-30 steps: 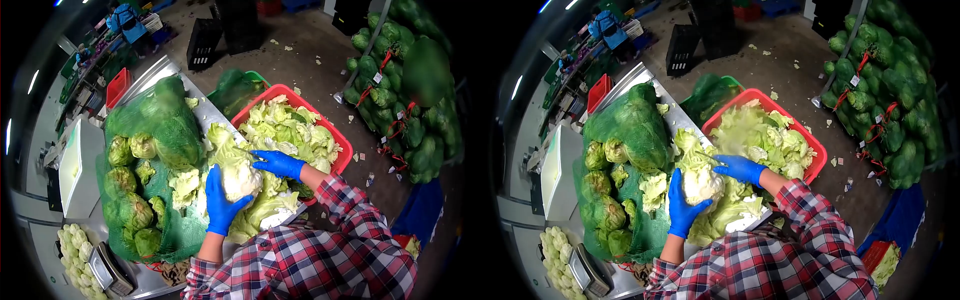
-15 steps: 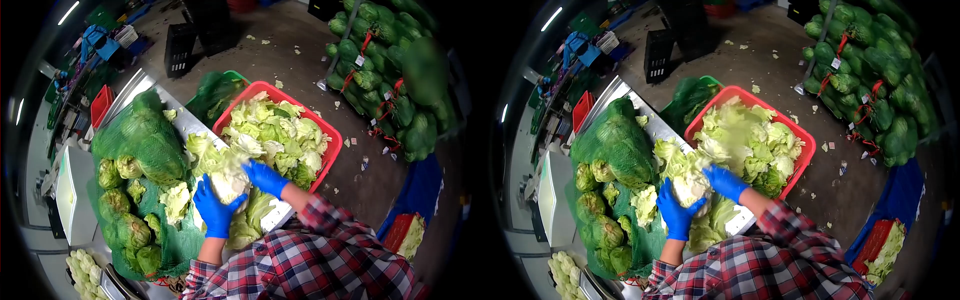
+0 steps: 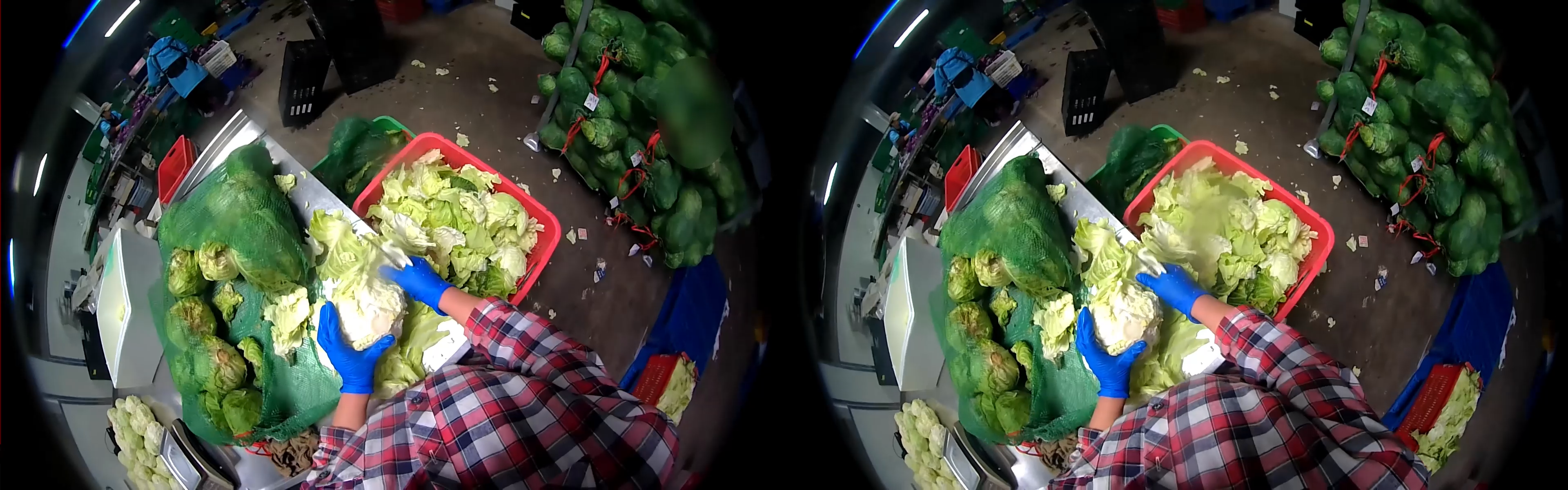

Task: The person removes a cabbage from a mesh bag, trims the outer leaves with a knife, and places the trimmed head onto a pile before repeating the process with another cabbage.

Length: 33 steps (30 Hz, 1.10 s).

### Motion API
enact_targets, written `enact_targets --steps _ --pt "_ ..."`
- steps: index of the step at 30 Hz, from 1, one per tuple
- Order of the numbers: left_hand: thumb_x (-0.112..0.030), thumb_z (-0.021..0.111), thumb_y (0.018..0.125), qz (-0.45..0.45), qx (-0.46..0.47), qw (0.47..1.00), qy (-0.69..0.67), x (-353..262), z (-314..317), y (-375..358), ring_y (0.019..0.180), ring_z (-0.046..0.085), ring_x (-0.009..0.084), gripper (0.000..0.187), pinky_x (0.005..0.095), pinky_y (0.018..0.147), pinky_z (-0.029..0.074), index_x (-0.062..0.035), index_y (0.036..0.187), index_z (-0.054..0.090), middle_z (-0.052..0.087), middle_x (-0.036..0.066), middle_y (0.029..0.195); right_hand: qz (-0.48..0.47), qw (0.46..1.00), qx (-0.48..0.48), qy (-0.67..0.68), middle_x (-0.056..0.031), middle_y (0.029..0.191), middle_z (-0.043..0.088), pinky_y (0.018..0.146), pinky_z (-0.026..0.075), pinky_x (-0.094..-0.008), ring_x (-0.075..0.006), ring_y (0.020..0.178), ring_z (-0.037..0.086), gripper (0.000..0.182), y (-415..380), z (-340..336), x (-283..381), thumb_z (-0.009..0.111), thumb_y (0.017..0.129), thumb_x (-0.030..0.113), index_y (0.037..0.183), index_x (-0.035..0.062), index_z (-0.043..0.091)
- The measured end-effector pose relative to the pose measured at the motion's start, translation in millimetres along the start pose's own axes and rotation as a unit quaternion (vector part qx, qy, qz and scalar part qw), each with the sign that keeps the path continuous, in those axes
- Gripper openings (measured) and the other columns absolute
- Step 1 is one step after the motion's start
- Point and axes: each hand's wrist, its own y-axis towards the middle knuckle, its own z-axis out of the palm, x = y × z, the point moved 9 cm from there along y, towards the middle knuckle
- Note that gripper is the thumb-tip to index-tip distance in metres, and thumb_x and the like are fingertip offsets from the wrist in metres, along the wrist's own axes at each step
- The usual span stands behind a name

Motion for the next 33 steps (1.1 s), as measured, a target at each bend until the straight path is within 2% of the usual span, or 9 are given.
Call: enact_targets --steps 4,8,11,23,27,28,30,32,33 --pt "-0.048 0.086 0.053 -0.008 -0.002 1.000 -0.021 0 -12 -8 0.126 0.038 0.0353 0.109 0.0451 0.106 0.029 0.0002 0.138 0.037 0.040 0.020 0.138 -0.144 0.985 -0.052 -0.078 -0.0211 0.114 0.062 0.090 0.044 -0.0384 -0.0331 0.107 0.058 0.057 29 10 -18 0.064 0.083 0.041 0.124 0.0021 0.054" --pt "-0.043 0.085 0.059 -0.014 0.035 0.993 0.110 -37 -23 26 0.123 0.043 0.0352 0.106 0.0442 0.105 0.031 -0.0009 0.140 0.032 0.043 0.021 0.135 0.048 0.995 0.077 0.050 -0.0204 0.120 0.059 0.095 0.042 -0.0376 -0.0308 0.112 0.056 0.061 -36 17 19 0.066 0.082 0.038 0.128 0.0018 0.050" --pt "-0.055 0.078 0.061 0.029 0.072 0.961 0.267 -48 7 36 0.122 0.044 0.0366 0.108 0.0440 0.099 0.035 -0.0023 0.143 0.029 0.043 0.024 0.135 -0.149 0.986 -0.056 -0.051 -0.0215 0.118 0.060 0.093 0.044 -0.0385 -0.0331 0.110 0.058 0.065 4 17 -3 0.067 0.080 0.040 0.128 -0.0001 0.050" --pt "-0.048 0.083 0.061 -0.019 -0.046 0.985 -0.163 21 -50 -70 0.136 0.026 0.0352 0.114 0.0467 0.112 0.021 -0.0031 0.146 0.021 0.023 0.020 0.149 -0.091 0.993 -0.031 -0.061 -0.0236 0.115 0.059 0.092 0.044 -0.0401 -0.0370 0.107 0.056 0.066 29 23 -33 0.068 0.079 0.038 0.130 0.0021 0.047" --pt "-0.044 0.083 0.062 -0.101 -0.028 0.987 -0.120 25 -52 -61 0.138 0.023 0.0335 0.116 0.0430 0.113 0.019 -0.0024 0.147 0.016 0.020 0.020 0.150 0.073 0.988 0.124 0.056 -0.0052 0.071 0.053 0.042 0.043 -0.0268 -0.0100 0.048 0.048 0.075 7 11 -13 0.074 0.077 0.039 0.135 0.0046 0.040" --pt "-0.042 0.083 0.062 -0.140 -0.036 0.980 -0.134 25 -49 -53 0.138 0.023 0.0332 0.116 0.0422 0.113 0.019 -0.0020 0.147 0.015 0.020 0.020 0.150 0.015 0.999 0.044 0.028 -0.0061 0.075 0.057 0.050 0.048 -0.0303 -0.0137 0.056 0.054 0.065 8 -11 2 0.074 0.078 0.034 0.127 0.0034 0.045" --pt "-0.041 0.083 0.063 -0.165 -0.059 0.979 -0.100 33 -41 -45 0.135 0.027 0.0343 0.115 0.0419 0.112 0.021 0.0042 0.145 0.016 0.025 0.023 0.147 -0.307 0.932 -0.189 -0.048 -0.0073 0.081 0.060 0.061 0.051 -0.0333 -0.0183 0.068 0.059 0.054 -8 -54 52 0.075 0.078 0.030 0.118 0.0040 0.050" --pt "-0.043 0.084 0.062 -0.139 -0.040 0.989 -0.003 22 -34 -32 0.132 0.031 0.0361 0.114 0.0425 0.110 0.024 0.0054 0.143 0.021 0.030 0.024 0.144 -0.257 0.953 -0.098 -0.128 -0.0119 0.095 0.062 0.074 0.051 -0.0354 -0.0241 0.081 0.061 0.052 -29 -35 68 0.076 0.077 0.025 0.118 0.0042 0.051" --pt "-0.046 0.083 0.061 -0.123 -0.039 0.991 0.040 12 -32 -26 0.129 0.034 0.0387 0.111 0.0441 0.108 0.026 0.0059 0.141 0.025 0.034 0.025 0.141 -0.345 0.920 -0.048 -0.179 -0.0161 0.104 0.059 0.077 0.051 -0.0355 -0.0279 0.084 0.062 0.057 -50 -6 84 0.077 0.076 0.026 0.121 0.0041 0.049"
